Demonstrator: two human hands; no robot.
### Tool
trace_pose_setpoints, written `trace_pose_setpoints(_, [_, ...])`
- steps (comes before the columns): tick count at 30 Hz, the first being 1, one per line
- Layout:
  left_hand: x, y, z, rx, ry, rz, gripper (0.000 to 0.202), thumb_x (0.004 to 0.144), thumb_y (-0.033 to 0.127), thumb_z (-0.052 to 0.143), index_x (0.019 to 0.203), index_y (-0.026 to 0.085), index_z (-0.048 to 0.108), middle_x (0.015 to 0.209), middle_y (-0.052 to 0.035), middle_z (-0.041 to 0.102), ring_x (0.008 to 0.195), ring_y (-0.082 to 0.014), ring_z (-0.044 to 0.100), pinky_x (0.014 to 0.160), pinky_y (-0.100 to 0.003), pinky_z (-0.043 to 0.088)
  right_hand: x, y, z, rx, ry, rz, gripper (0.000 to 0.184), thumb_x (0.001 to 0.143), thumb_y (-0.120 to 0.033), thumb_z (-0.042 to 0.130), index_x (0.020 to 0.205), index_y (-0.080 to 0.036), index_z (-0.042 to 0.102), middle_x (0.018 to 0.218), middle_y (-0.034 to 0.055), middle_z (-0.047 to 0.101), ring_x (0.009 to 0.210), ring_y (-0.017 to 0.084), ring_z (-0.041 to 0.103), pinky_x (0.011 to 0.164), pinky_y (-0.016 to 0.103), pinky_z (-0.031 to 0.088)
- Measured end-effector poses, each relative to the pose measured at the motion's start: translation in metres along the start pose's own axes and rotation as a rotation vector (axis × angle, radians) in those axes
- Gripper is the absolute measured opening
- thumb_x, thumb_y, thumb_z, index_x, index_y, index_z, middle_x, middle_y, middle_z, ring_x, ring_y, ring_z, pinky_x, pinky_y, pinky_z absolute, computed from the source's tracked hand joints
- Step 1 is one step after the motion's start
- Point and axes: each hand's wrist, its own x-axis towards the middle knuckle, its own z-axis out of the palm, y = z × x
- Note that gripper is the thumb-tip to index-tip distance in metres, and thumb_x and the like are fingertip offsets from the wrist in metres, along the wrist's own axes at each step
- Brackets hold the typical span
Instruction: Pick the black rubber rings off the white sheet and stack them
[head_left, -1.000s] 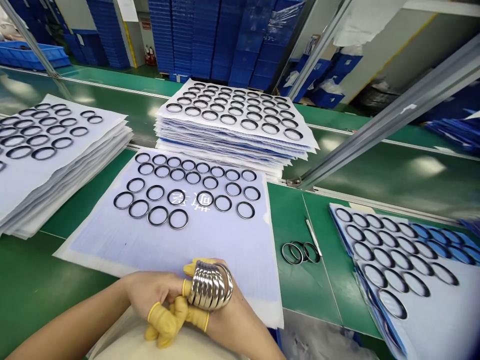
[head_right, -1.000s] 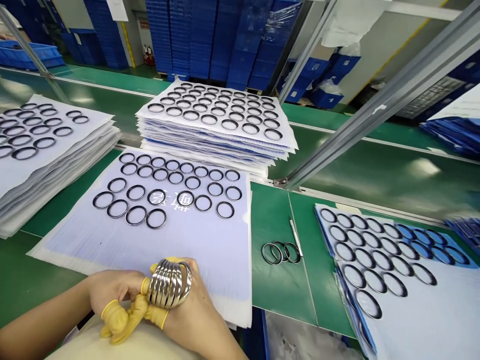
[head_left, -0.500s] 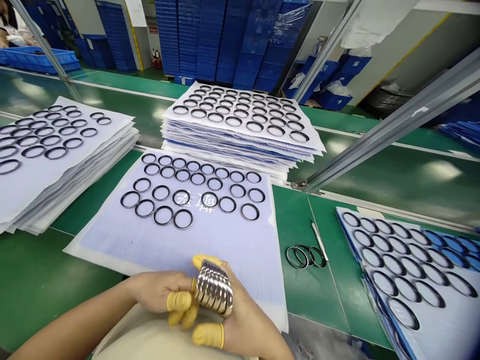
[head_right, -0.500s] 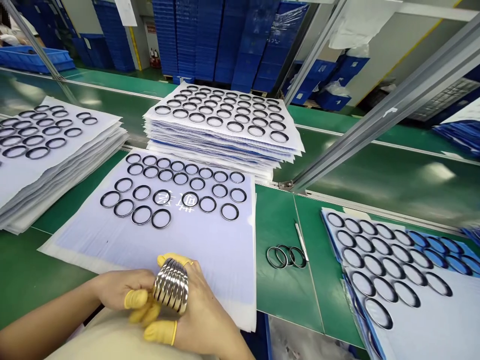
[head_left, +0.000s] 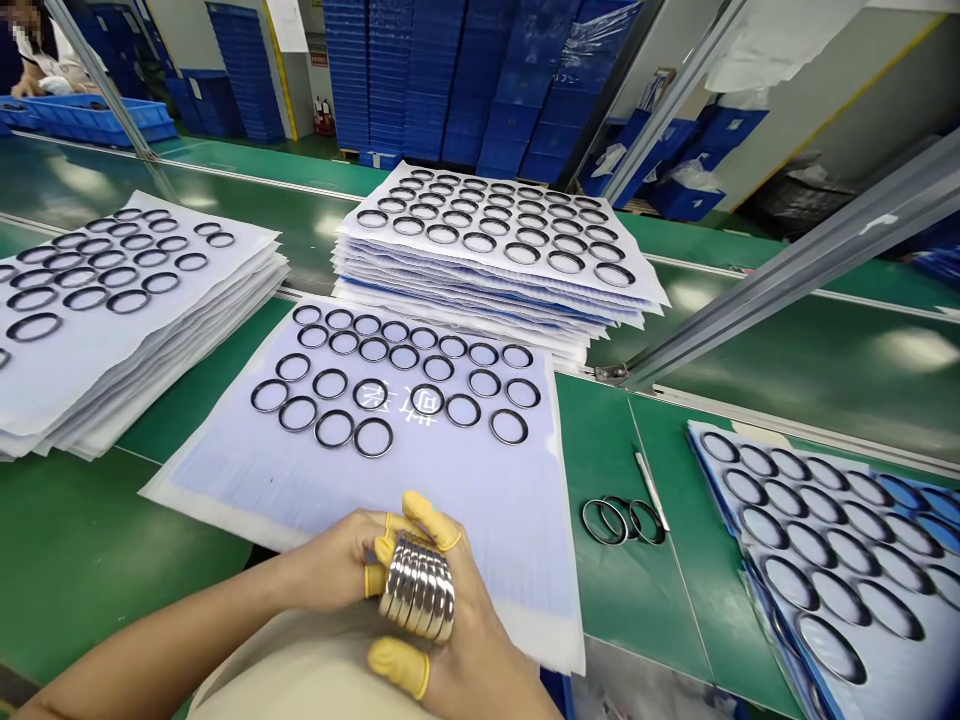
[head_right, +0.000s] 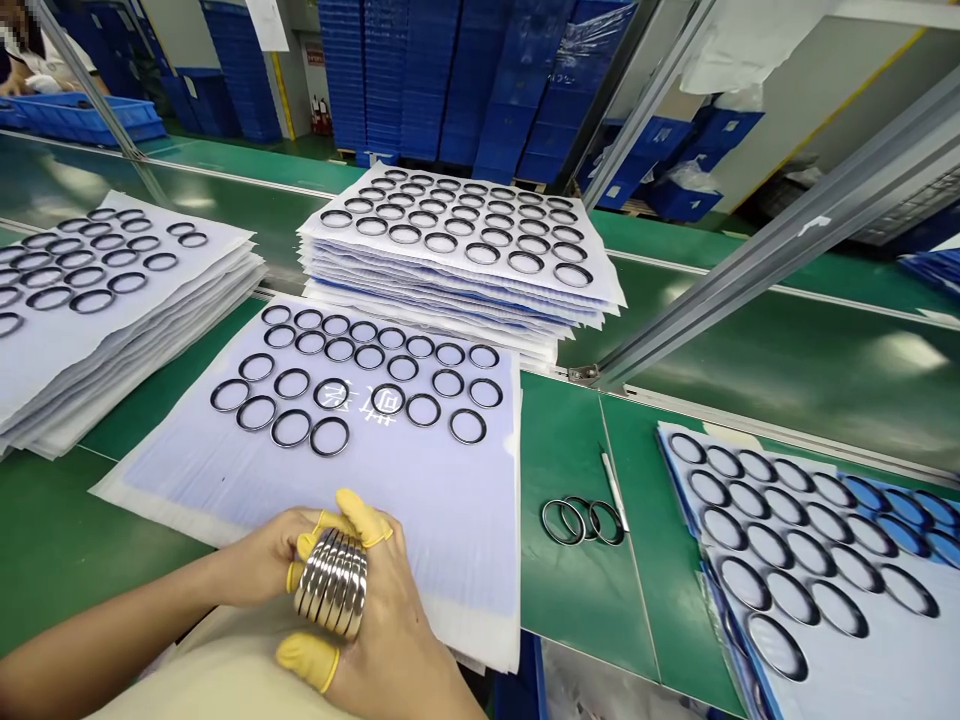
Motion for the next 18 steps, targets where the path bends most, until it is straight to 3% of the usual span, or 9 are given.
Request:
trace_pose_setpoints(4, [-0.003,0.004,-0.003,0.176,0.049,0.156,0.015,0.087,0.016,0.053,0.082,0.015,0.067,0.092,-0.0071,0.066,0.086,-0.0161,0.063,0.079,-0.026,0.050,-0.003,0.004,0.007,0.028,0.045,-0.033,0.097,0.080,-0.045,0.067,0.148,-0.022,0.001,0.145,0.0157,0.029,0.136,0.030,0.032,0.109,0.046,0.032])
trace_pose_setpoints(6, [-0.003,0.005,-0.004,0.225,0.091,0.222,0.015,0.089,0.017,0.052,0.085,0.016,0.067,0.094,-0.0074,0.067,0.089,-0.0163,0.063,0.080,-0.026,0.050,-0.003,0.004,0.009,0.110,0.063,-0.039,0.085,0.083,-0.051,0.060,0.148,-0.023,0.013,0.146,0.0138,0.034,0.135,0.030,0.035,0.110,0.046,0.030])
trace_pose_setpoints(8, [-0.004,0.004,-0.006,0.277,0.147,0.277,0.016,0.090,0.018,0.052,0.084,0.016,0.067,0.094,-0.0072,0.067,0.088,-0.0158,0.063,0.079,-0.026,0.050,-0.002,0.002,0.010,0.198,0.055,-0.044,0.068,0.084,-0.053,0.058,0.140,-0.022,0.035,0.141,0.0127,0.044,0.132,0.029,0.041,0.111,0.046,0.030])
trace_pose_setpoints(11, [-0.003,0.000,-0.007,0.405,0.234,0.401,0.018,0.091,0.018,0.050,0.084,0.017,0.066,0.094,-0.0077,0.068,0.083,-0.0149,0.061,0.077,-0.026,0.050,0.000,0.002,0.012,0.303,0.058,-0.029,0.039,0.083,-0.050,0.061,0.111,-0.024,0.063,0.138,0.0102,0.050,0.130,0.029,0.043,0.110,0.046,0.031])
trace_pose_setpoints(14, [-0.003,-0.004,-0.007,0.529,0.298,0.554,0.018,0.092,0.016,0.048,0.088,0.017,0.065,0.095,-0.0095,0.068,0.079,-0.0149,0.059,0.075,-0.028,0.048,0.002,0.005,0.013,0.369,0.088,0.013,0.026,0.081,-0.047,0.065,0.092,-0.024,0.069,0.135,0.0087,0.052,0.127,0.029,0.046,0.106,0.043,0.036])
trace_pose_setpoints(18, [-0.002,-0.004,-0.010,0.660,0.291,0.628,0.018,0.092,0.014,0.045,0.093,0.016,0.063,0.093,-0.0107,0.068,0.075,-0.0154,0.059,0.072,-0.031,0.047,0.005,0.005,0.011,0.456,0.002,0.062,0.028,0.078,-0.046,0.068,0.092,-0.022,0.070,0.101,0.0073,0.068,0.094,0.025,0.062,0.083,0.036,0.052])
